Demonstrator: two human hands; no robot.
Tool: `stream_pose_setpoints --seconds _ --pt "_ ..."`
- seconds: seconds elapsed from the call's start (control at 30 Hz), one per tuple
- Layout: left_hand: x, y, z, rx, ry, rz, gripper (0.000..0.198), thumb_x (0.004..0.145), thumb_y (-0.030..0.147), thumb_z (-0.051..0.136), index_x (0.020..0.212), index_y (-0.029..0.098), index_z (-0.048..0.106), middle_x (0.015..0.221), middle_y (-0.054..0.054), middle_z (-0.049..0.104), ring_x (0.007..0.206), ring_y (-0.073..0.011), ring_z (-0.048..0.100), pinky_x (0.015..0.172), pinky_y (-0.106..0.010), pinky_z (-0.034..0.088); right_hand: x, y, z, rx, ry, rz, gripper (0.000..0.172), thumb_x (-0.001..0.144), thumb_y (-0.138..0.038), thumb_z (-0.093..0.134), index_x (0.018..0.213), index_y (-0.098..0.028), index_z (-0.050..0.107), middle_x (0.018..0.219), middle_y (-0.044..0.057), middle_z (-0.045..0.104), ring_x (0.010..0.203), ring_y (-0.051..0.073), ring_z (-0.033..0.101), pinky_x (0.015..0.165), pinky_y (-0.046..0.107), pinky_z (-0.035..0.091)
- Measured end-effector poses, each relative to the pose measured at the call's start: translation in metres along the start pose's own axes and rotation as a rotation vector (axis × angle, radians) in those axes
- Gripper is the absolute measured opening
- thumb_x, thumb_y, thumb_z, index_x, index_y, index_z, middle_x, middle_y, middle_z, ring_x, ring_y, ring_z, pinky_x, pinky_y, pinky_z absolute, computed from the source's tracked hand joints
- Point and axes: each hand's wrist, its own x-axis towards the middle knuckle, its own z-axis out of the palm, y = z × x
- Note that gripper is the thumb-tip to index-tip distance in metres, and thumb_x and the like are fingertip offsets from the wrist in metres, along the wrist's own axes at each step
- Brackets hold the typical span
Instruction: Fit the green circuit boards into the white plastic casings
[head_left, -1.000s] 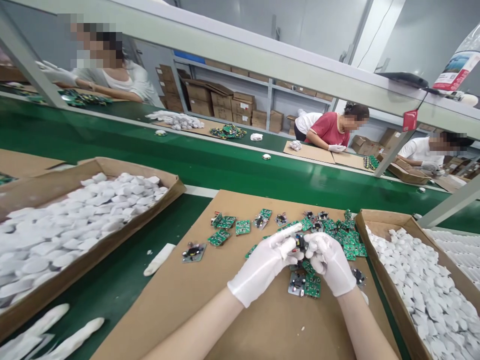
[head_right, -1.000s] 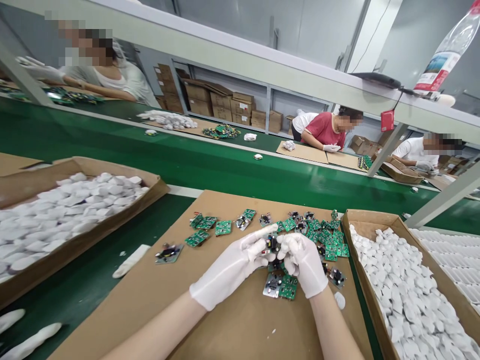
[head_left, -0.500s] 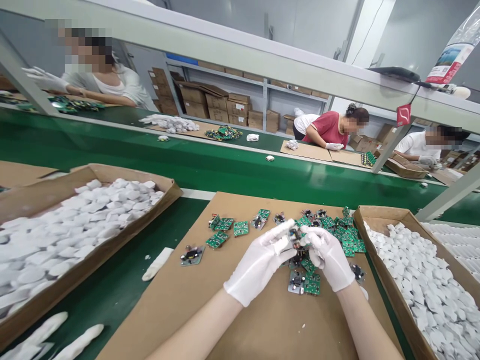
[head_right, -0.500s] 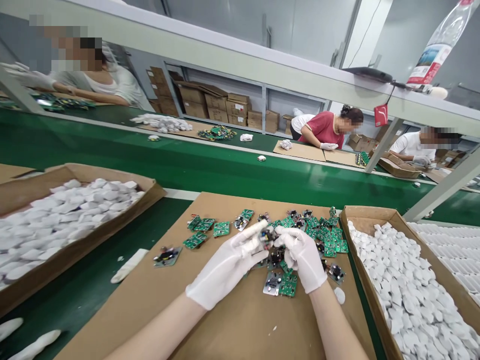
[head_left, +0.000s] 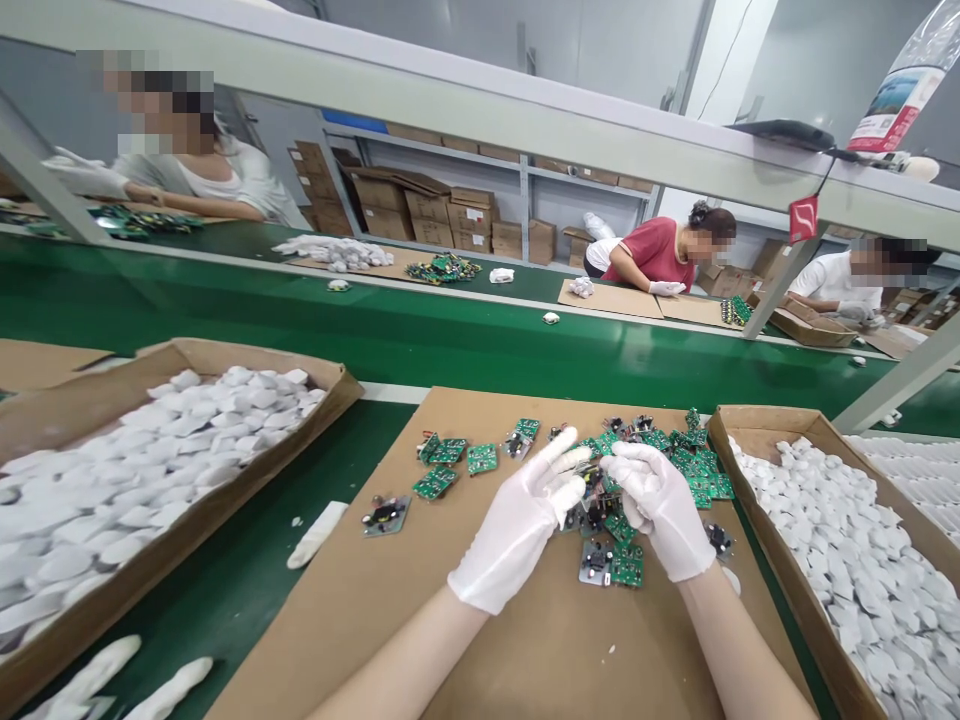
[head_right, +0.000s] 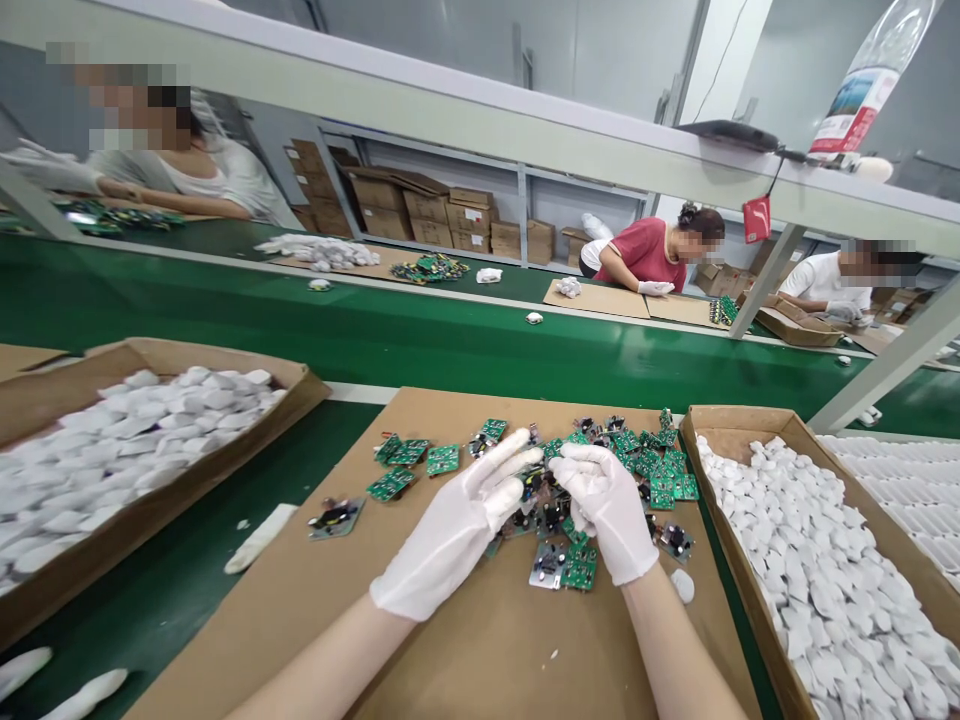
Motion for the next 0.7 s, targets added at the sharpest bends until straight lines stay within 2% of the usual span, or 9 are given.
stream_pose_setpoints --seconds 0.1,0.2,0.27,0.33,0.4,0.53,0.6,0.7 --pt "-0.001 -0.001 0.0 0.11 -0.036 0.016 0.057 0.072 0.036 0.078 0.124 0.016 0.065 0.134 -0.015 0.062 0.129 -0.0308 0.053 0.104 -0.036 0.047 -0.007 0.002 0.0 0.013 0.006 -0.121 0.037 0.074 -0.045 0.076 0.094 -0.017 0.062 0.095 0.009 0.074 0.034 0.002 0.042 0.03 0.017 0.029" --pt "-0.002 -0.004 0.002 0.142 -0.008 0.052 0.055 0.071 0.035 0.078 0.122 0.02 0.066 0.138 -0.012 0.059 0.129 -0.0341 0.053 0.101 -0.04 0.051 -0.017 0.002 0.003 -0.025 -0.007 -0.252 0.024 0.076 -0.036 0.076 0.089 -0.019 0.065 0.105 0.01 0.073 0.045 0.004 0.05 0.038 0.018 0.041" --pt "-0.004 -0.004 0.003 0.138 0.025 0.087 0.055 0.07 0.034 0.078 0.122 0.021 0.066 0.141 -0.011 0.058 0.131 -0.0351 0.051 0.099 -0.04 0.052 -0.023 0.003 0.005 -0.047 -0.015 -0.322 0.018 0.076 -0.031 0.077 0.087 -0.019 0.068 0.111 0.01 0.071 0.054 0.006 0.056 0.04 0.018 0.043" --pt "-0.006 -0.003 0.004 0.132 0.048 0.114 0.055 0.07 0.034 0.079 0.121 0.021 0.066 0.14 -0.011 0.058 0.131 -0.0346 0.05 0.099 -0.04 0.053 -0.026 0.003 0.007 -0.042 0.002 -0.382 0.015 0.076 -0.028 0.076 0.087 -0.02 0.07 0.11 0.008 0.071 0.06 0.008 0.06 0.042 0.018 0.044" --pt "-0.007 -0.002 0.005 0.125 0.049 0.124 0.054 0.07 0.034 0.08 0.12 0.021 0.066 0.139 -0.01 0.059 0.13 -0.0334 0.051 0.1 -0.039 0.052 -0.027 0.003 0.008 -0.009 0.036 -0.408 0.014 0.076 -0.027 0.076 0.088 -0.021 0.071 0.101 0.006 0.072 0.059 0.009 0.061 0.044 0.019 0.047" --pt "-0.009 -0.004 0.006 0.106 0.022 0.109 0.057 0.065 0.034 0.084 0.118 0.022 0.067 0.133 -0.011 0.064 0.124 -0.0329 0.057 0.1 -0.04 0.053 -0.028 0.002 0.011 0.038 0.051 -0.333 0.021 0.074 -0.028 0.079 0.092 -0.021 0.072 0.083 0.004 0.075 0.058 0.013 0.065 0.046 0.022 0.053" --pt "-0.01 -0.006 0.006 0.106 0.032 0.11 0.055 0.064 0.034 0.085 0.115 0.022 0.069 0.129 -0.011 0.066 0.121 -0.0329 0.06 0.1 -0.041 0.053 -0.029 0.004 0.013 0.044 0.061 -0.319 0.021 0.074 -0.028 0.079 0.091 -0.02 0.073 0.083 0.005 0.076 0.062 0.016 0.068 0.05 0.025 0.058" --pt "-0.011 -0.009 0.005 0.131 0.065 0.158 0.046 0.064 0.034 0.085 0.107 0.023 0.073 0.125 -0.01 0.068 0.117 -0.0319 0.062 0.099 -0.042 0.053 -0.032 0.006 0.014 0.012 0.057 -0.438 0.01 0.077 -0.024 0.077 0.087 -0.023 0.074 0.093 0.006 0.076 0.078 0.018 0.072 0.064 0.027 0.062"
